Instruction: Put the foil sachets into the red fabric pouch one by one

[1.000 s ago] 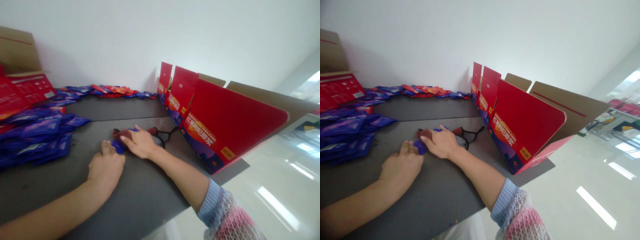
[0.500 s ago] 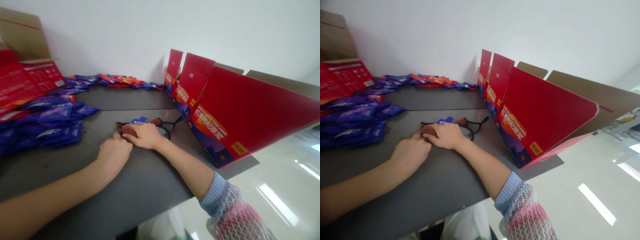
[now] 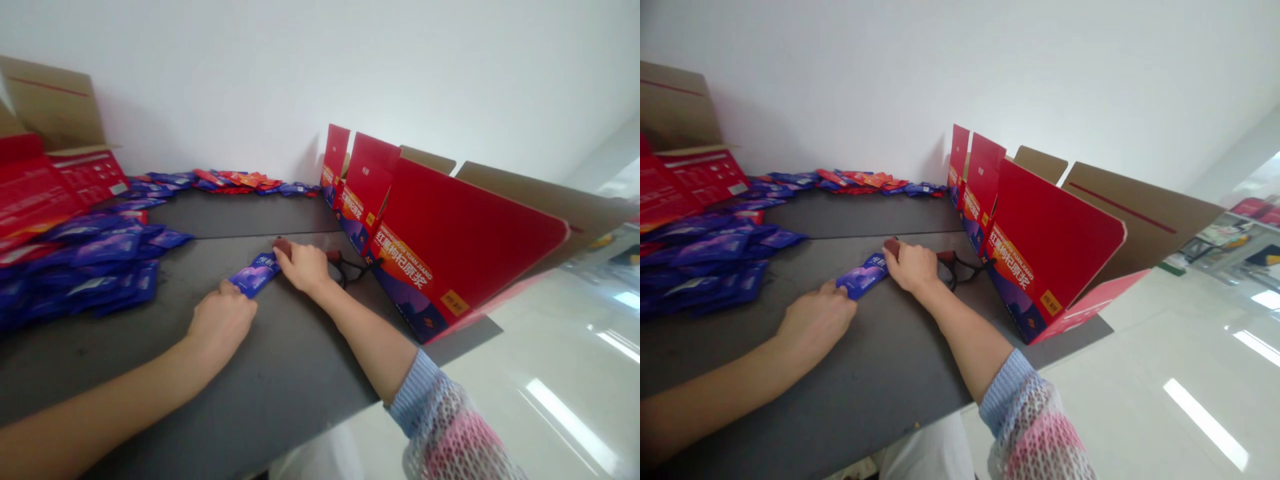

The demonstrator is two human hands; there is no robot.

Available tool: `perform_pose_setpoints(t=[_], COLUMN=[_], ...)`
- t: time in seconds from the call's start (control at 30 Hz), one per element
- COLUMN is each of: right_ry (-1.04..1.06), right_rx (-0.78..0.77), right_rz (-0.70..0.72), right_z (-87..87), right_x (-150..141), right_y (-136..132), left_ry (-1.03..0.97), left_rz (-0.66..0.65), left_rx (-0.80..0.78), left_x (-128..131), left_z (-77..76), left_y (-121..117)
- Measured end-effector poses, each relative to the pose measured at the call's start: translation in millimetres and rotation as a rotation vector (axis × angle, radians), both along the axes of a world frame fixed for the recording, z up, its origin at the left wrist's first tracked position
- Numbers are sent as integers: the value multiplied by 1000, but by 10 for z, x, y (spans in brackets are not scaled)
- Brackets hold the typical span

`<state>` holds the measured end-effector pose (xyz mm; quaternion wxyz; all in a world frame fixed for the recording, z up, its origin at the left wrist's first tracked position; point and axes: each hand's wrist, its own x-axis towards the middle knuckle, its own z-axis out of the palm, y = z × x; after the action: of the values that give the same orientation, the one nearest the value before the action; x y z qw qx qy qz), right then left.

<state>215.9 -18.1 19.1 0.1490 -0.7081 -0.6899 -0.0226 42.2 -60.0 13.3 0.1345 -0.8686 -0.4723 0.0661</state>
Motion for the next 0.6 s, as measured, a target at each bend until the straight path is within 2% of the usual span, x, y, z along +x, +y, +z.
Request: perform_pose_setpoints(t=[0.07, 0.13, 0.23, 0.3, 0.43, 0.6], right_ry=[36, 53, 32, 15, -20, -72], right_rx=[23, 15, -49, -78, -30, 3], right_rz=[60, 194, 435, 530, 570, 481], right_z=[67, 106, 76, 20, -82, -134], right_x=[-48, -123, -236, -275, -253, -183], right_y=[-82, -170, -258, -258, -141, 5], left_ry=[4, 9, -17, -26, -4, 34], left_rz=[-1, -9, 11, 25, 16, 18], left_rx=[-10, -19, -2, 0, -54, -62], left_x=[-9, -16, -26, -29, -11, 27], left_z=[-5, -13, -28, -35, -29, -4], left_y=[3, 4, 6, 14, 44, 46])
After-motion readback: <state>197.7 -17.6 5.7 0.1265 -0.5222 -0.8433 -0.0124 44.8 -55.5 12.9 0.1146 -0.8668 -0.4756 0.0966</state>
